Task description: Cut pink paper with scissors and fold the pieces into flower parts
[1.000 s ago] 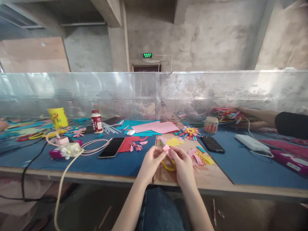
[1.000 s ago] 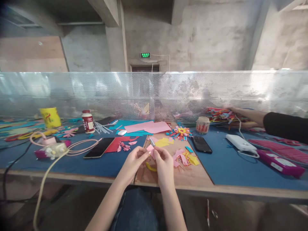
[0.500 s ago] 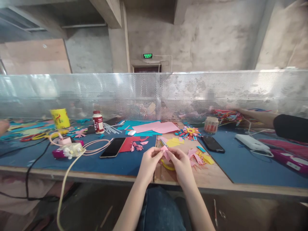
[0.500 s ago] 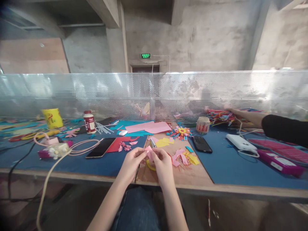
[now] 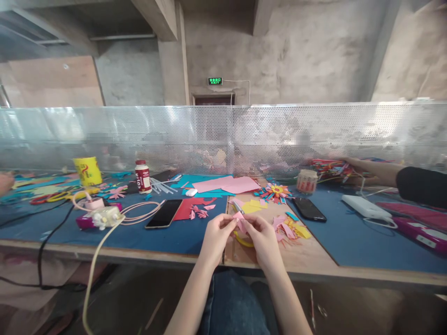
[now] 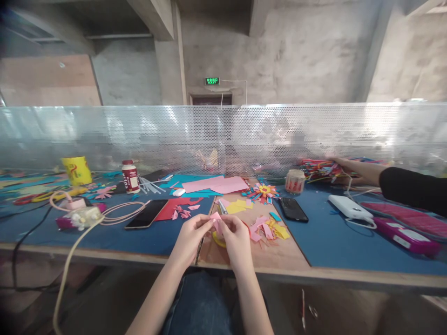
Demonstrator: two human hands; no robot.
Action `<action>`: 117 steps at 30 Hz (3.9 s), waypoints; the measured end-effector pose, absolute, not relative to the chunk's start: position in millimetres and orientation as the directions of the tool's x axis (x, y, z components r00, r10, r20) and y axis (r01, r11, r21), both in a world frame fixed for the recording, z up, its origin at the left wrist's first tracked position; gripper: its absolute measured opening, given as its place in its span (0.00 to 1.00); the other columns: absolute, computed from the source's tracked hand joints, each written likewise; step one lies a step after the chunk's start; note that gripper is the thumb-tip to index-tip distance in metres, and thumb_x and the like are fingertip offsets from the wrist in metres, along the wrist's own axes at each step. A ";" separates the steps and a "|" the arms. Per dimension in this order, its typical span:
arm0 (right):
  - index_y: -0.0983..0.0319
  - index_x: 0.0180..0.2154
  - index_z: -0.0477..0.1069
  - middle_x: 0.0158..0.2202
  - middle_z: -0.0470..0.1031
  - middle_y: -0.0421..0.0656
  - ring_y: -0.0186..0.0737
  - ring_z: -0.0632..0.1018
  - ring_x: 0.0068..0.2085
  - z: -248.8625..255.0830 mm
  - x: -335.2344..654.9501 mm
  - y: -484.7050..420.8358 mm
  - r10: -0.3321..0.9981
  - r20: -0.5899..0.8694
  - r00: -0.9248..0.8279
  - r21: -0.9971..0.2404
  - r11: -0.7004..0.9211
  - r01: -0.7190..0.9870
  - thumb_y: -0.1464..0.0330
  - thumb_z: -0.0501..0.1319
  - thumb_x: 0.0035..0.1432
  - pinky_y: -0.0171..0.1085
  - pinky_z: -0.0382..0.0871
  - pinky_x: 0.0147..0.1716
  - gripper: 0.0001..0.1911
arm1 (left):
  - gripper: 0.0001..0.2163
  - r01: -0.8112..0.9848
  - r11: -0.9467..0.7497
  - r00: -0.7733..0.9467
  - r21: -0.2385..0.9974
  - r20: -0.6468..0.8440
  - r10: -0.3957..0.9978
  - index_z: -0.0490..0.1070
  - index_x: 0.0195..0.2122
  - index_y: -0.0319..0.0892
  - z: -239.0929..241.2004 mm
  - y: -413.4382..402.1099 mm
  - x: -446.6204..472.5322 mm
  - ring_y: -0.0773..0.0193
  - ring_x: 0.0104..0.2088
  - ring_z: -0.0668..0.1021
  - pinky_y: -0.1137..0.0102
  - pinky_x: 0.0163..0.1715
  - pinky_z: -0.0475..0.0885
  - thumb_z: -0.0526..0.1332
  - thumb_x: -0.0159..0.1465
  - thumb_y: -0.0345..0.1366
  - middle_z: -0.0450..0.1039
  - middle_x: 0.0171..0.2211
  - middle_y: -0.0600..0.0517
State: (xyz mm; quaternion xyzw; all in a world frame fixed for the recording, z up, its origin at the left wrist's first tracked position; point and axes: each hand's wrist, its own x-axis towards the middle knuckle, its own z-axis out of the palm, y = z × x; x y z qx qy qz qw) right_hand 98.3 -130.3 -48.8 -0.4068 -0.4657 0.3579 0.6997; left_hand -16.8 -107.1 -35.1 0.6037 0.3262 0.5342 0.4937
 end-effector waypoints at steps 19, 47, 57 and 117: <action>0.64 0.32 0.74 0.29 0.75 0.44 0.38 0.72 0.31 -45.3 97.4 -133.3 0.871 0.402 0.281 -0.902 0.430 -0.044 0.59 0.60 0.51 0.33 0.64 0.31 0.14 | 0.13 -0.116 -0.309 0.326 0.944 0.330 0.886 0.71 0.32 0.37 -36.0 -109.1 -18.9 0.61 0.31 0.75 0.71 0.31 0.68 0.60 0.56 0.43 0.74 0.28 0.47; 0.64 0.29 0.73 0.27 0.75 0.43 0.39 0.73 0.31 -45.7 97.9 -134.1 0.849 0.416 0.327 -0.895 0.445 -0.017 0.58 0.60 0.50 0.34 0.64 0.31 0.14 | 0.12 -0.032 -0.325 0.282 0.945 0.320 0.904 0.72 0.30 0.38 -31.8 -112.8 -21.1 0.68 0.24 0.70 0.77 0.22 0.62 0.60 0.54 0.43 0.71 0.25 0.51; 0.64 0.29 0.72 0.26 0.74 0.43 0.39 0.72 0.29 -46.1 97.4 -133.3 0.850 0.450 0.272 -0.892 0.440 0.101 0.58 0.57 0.52 0.34 0.64 0.29 0.15 | 0.10 -0.106 -0.315 0.195 0.943 0.330 0.923 0.72 0.30 0.39 -34.2 -110.8 -20.9 0.69 0.22 0.70 0.77 0.21 0.61 0.61 0.53 0.41 0.71 0.24 0.53; 0.64 0.39 0.69 0.37 0.73 0.46 0.40 0.74 0.38 -50.6 100.3 -136.6 0.603 0.420 0.679 -0.846 0.531 0.051 0.60 0.57 0.53 0.38 0.68 0.37 0.15 | 0.17 -0.075 -0.287 0.306 0.955 0.296 0.905 0.68 0.43 0.41 -34.9 -107.8 -20.0 0.65 0.29 0.74 0.76 0.21 0.63 0.53 0.59 0.47 0.74 0.33 0.48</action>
